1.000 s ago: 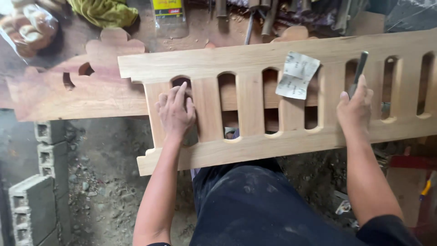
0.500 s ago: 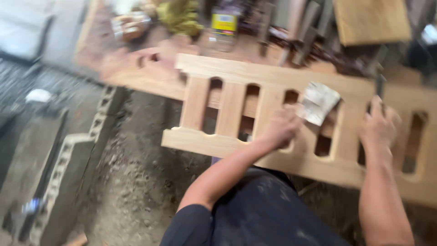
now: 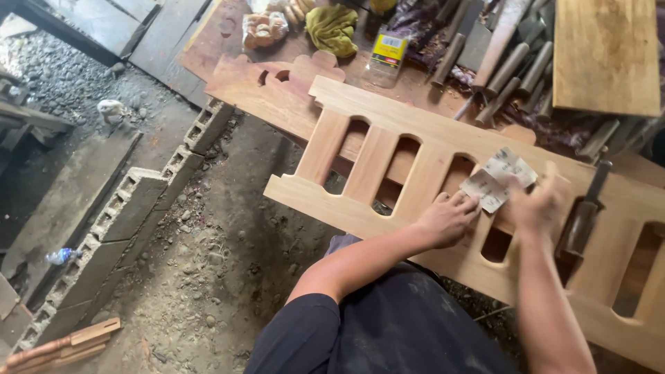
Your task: The recorder is sanding and using a chisel on a decorative wooden furniture component.
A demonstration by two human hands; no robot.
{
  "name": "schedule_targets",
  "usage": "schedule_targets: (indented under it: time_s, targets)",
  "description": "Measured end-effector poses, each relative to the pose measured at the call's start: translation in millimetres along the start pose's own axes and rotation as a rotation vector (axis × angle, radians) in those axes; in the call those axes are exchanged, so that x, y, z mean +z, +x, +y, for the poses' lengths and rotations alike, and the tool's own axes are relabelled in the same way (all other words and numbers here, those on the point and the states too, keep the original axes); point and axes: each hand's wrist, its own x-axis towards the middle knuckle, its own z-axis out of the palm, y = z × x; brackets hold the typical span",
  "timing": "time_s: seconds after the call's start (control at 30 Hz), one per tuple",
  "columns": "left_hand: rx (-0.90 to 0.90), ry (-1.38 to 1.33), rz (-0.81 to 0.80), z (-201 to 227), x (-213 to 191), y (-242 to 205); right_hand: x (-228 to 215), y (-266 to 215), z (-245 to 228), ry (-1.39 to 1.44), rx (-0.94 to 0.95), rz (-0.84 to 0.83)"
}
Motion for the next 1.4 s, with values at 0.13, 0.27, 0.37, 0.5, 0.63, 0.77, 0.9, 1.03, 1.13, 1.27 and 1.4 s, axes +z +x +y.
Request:
schedule_targets:
  time_s: [0.13,0.27,0.37,0.5,0.63,0.77,0.9,1.03,1.13,1.27,1.4]
  targets:
    - [0.005,-0.029,0.074,-3,-5,-9,20,12,-20,0.019,0.041,-0.021]
    - [-0.179,-0.338,0.147,-5,-28,-31,-9,5,-42,0.584,0.272,-0.247]
    - [-0.336,-0.639,0.412,-23,-39,-44,-35,-17,-74,0.932,0.354,-0.453]
    - [-0.362,-1.389,0.199,-53,-16,-55,-41,-32,-113,1.228,0.475,-0.682]
    - [-0.319,-1.589,0.268,-76,-18,-88,-47,-29,-164,1.486,0.508,-0.837]
    - [-0.332,-1.433,0.292,-114,-43,-130,-15,-41,-205,1.334,0.570,-0.853]
    - [-0.149,-0.989,0.193,-168,-107,-169,42,-54,-231,1.217,0.541,-0.684]
    - [0.051,-0.941,0.040,-231,-110,-179,72,-73,-238,1.199,0.627,-0.544]
    - [-0.154,-0.977,0.138,-272,-94,-171,72,-79,-247,1.206,0.653,-0.463]
    - [-0.307,-0.892,0.240,-294,-120,-158,40,-73,-296,1.201,0.728,-0.418]
    - [-0.251,-0.886,0.372,-304,-114,-135,58,-69,-277,1.355,0.811,-0.425]
